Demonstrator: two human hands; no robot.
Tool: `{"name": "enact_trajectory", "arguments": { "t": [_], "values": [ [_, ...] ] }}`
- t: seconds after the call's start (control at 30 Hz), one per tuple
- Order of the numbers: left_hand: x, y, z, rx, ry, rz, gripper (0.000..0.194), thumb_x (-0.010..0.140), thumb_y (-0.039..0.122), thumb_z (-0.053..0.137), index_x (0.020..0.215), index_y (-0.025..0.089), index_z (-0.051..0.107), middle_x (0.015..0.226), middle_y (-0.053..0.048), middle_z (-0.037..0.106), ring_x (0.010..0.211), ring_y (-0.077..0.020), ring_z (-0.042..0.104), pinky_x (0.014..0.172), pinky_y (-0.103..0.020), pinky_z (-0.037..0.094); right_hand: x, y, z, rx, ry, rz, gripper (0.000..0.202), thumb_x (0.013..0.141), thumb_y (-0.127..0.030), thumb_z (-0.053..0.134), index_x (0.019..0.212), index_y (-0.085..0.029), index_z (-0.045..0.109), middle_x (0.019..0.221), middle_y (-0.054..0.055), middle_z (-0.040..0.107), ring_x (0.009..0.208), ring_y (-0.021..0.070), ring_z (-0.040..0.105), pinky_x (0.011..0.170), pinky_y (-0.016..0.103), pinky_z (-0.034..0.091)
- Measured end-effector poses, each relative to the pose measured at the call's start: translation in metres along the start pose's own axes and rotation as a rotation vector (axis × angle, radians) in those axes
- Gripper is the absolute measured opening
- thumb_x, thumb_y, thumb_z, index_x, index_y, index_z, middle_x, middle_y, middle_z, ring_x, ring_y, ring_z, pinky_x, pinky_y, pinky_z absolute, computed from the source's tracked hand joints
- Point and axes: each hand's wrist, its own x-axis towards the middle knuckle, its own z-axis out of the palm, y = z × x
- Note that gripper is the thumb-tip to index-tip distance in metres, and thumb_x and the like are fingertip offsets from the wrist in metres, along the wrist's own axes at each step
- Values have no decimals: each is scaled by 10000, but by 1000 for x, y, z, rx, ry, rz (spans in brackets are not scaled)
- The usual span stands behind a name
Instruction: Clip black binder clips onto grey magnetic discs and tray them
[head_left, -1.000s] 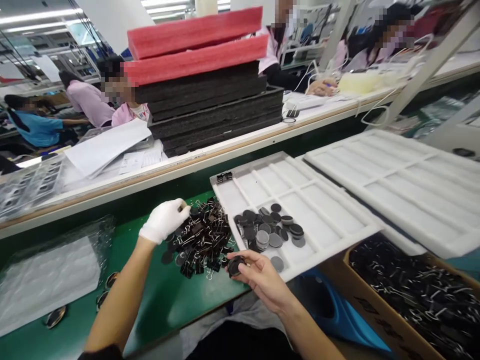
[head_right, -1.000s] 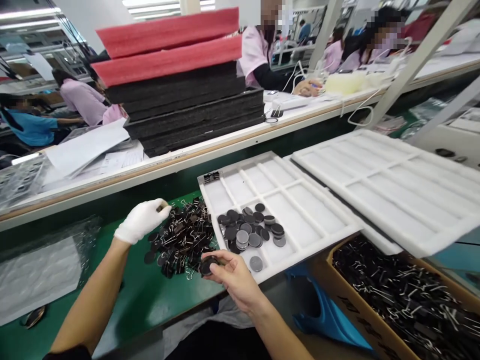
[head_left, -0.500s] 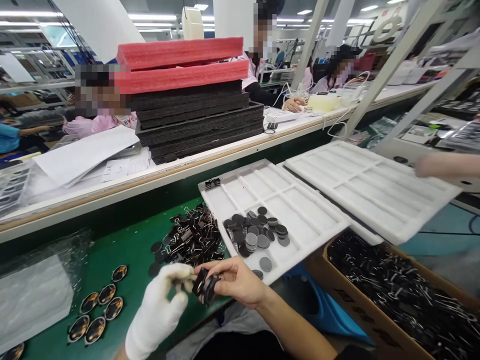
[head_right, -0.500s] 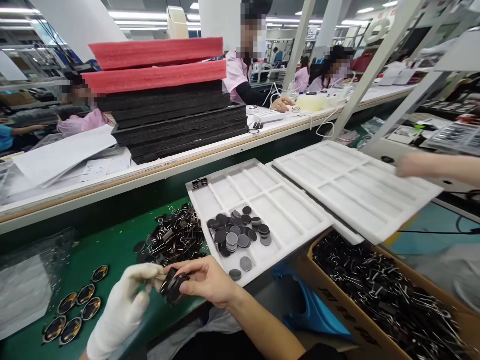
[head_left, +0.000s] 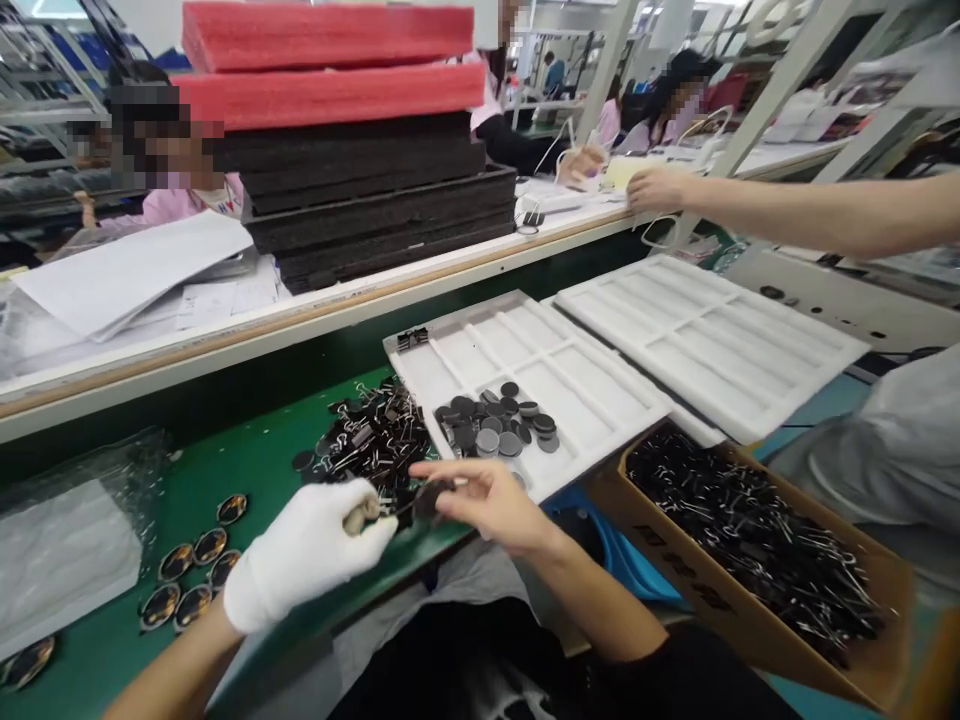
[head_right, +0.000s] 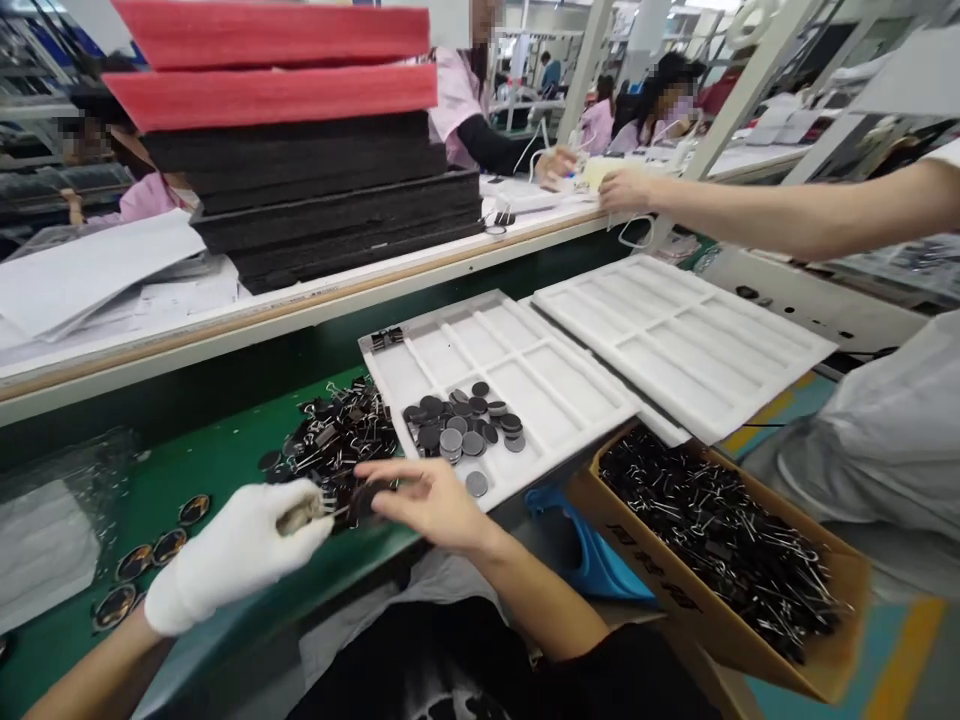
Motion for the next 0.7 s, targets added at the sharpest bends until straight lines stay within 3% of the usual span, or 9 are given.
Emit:
{"name": "enact_trajectory", "arguments": {
  "t": [0.07, 0.13, 0.3, 0.5, 0.7],
  "values": [
    [2, 1, 1, -180, 17, -56, 246, 863, 405, 558, 714, 213, 593, 576, 48, 548, 524, -105, 467, 547, -236, 375, 3, -2, 1, 119, 201, -34, 281, 758, -348, 882, 987, -205, 805, 1044, 64, 812, 862, 180, 777, 777, 293, 651],
    [5, 4, 5, -402, 6, -109, 208, 849, 393, 588, 778, 205, 640, 593, 50, 591, 504, -98, 525, 534, -222, 422, 7, -2, 1, 208, 302, -25, 289, 729, -354, 906, 952, -208, 792, 901, 36, 810, 830, 182, 773, 788, 313, 657],
    [6, 6, 26, -767, 20, -186, 160, 838, 347, 649, 831, 188, 670, 595, 44, 648, 476, -109, 638, 517, -202, 504, 8, 4, -3, 131, 332, -11, 312, 691, -364, 929, 935, -215, 807, 903, 42, 806, 807, 186, 745, 749, 327, 648],
    [4, -1, 45, -938, 87, -257, 216, 826, 372, 706, 884, 164, 713, 627, 8, 705, 514, -148, 697, 550, -231, 584, 4, 14, -9, 31, 358, 23, 324, 693, -377, 926, 956, -225, 817, 923, 52, 811, 806, 192, 734, 725, 324, 616],
    [3, -1, 55, -977, 45, -267, 233, 858, 403, 689, 896, 175, 716, 599, 17, 698, 541, -148, 709, 602, -237, 600, 7, 27, -2, 66, 362, 63, 328, 713, -362, 916, 992, -222, 814, 939, 49, 810, 767, 167, 708, 709, 305, 600]
  ]
}}
